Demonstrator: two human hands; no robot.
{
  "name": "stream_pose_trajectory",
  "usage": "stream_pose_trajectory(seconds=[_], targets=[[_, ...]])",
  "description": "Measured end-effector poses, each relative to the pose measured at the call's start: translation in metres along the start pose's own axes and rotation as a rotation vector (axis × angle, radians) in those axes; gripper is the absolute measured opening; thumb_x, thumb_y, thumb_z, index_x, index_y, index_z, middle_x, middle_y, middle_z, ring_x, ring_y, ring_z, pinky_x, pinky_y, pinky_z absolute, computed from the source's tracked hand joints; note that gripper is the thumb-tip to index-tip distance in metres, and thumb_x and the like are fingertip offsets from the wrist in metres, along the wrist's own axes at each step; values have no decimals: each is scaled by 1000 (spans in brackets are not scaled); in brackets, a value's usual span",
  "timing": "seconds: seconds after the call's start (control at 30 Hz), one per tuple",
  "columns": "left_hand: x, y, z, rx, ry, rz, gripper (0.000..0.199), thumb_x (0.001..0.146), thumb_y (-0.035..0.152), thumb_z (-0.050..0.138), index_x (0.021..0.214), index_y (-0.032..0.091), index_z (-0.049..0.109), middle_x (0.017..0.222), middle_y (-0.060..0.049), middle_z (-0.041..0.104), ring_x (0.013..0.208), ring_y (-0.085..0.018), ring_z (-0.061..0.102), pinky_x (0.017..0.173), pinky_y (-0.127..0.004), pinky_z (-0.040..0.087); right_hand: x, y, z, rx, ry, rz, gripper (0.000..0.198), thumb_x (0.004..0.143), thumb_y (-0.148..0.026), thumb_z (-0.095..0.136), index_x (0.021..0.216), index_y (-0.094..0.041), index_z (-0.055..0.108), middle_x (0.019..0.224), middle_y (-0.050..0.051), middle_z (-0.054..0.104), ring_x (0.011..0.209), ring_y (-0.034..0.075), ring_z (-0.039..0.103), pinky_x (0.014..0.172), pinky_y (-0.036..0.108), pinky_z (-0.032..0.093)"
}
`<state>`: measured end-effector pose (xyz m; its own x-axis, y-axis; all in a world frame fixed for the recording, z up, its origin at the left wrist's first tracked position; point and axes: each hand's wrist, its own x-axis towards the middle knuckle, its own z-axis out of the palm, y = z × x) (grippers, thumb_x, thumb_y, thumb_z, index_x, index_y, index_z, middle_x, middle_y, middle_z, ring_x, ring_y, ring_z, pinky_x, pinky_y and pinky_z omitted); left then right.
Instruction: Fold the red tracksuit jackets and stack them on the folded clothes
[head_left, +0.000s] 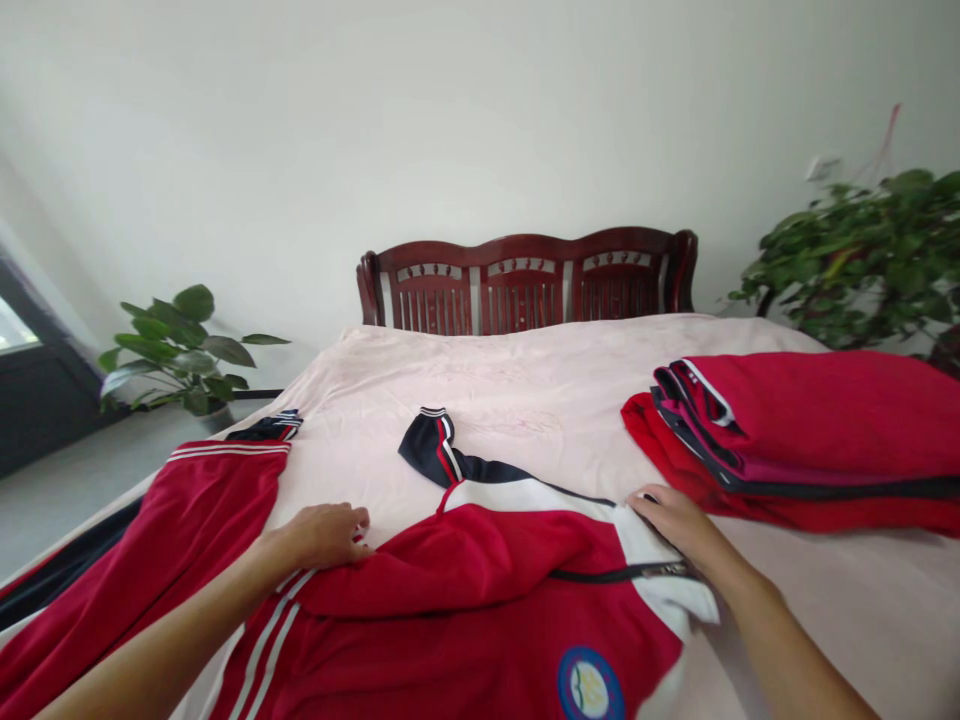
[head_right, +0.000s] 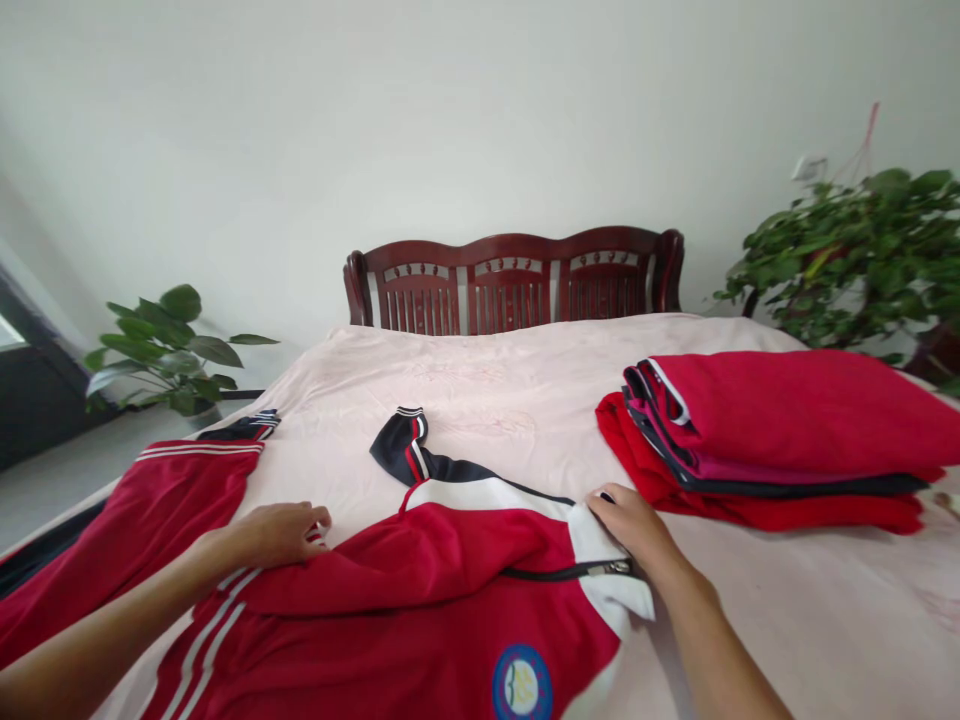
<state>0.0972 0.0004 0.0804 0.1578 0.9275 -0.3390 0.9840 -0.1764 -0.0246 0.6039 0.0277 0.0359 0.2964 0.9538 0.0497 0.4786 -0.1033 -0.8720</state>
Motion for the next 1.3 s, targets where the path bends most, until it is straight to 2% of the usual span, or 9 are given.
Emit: stream_pose_trajectory(seconds=[0.13,0.33,0.4,0.5,0.6,0.7,0.93,1.2,1.3], targets=[[-5,-5,-10,9,-14,36,38,67,51,62,94,26,73,95,-9,73,89,-32,67,76,-40,47,5,-46,16,-712,-198,-242,23,84,-37,53,87,-22,70,88,7,73,84,24,64,71,31,41],[-6,-31,-48,-236,358,71,20,77,38,52,80,24,66,72,2,65,70,-17,58,65,-26,40,-6,-70,66,-853,-471,-417,31,80,-45,60,100,-24,69,99,7,73,92,25,66,69,29,38],[-2,-46,-64,-291,578,40,23,79,41,50,82,23,64,72,2,63,70,-17,57,66,-26,41,-1,-72,69,-850,-421,-426,26,84,-43,55,96,-24,68,97,7,73,90,24,65,67,28,36],[16,-64,-77,-306,811,-70,25,80,40,48,88,22,63,83,-1,66,80,-20,60,76,-28,45,21,-81,60,-807,-131,-343,34,93,-44,40,106,-24,64,98,8,72,90,23,65,67,29,37],[44,-69,-64,-267,747,-176,37,82,35,44,110,19,63,109,-9,67,104,-24,61,92,-33,44,43,-88,49,-828,83,-229,38,95,-41,37,119,-22,60,110,11,70,95,27,64,70,32,40],[67,-64,-28,-265,568,-237,54,83,40,45,129,13,54,123,-15,65,120,-28,56,99,-36,43,45,-82,48,-950,39,-207,39,90,-28,44,125,-16,58,122,17,64,107,32,61,80,38,43],[49,-58,48,-279,371,-321,80,79,61,50,140,10,48,122,-24,64,104,-36,67,91,-44,47,-16,-45,75,-992,-96,-576,56,94,-39,44,145,-17,43,149,14,45,138,32,37,112,49,27],[24,-71,71,-838,484,-317,61,73,57,62,117,15,65,92,-9,76,95,-31,70,83,-38,53,-25,-9,85,-1033,-124,-500,55,97,-42,39,147,-19,43,154,10,39,141,33,33,114,52,24],[3,-69,71,-930,490,-271,59,79,63,53,110,15,68,103,-9,76,104,-29,68,92,-37,53,-21,-6,82,-973,-122,-524,53,96,-39,43,144,-18,47,151,12,43,140,32,37,115,51,25]])
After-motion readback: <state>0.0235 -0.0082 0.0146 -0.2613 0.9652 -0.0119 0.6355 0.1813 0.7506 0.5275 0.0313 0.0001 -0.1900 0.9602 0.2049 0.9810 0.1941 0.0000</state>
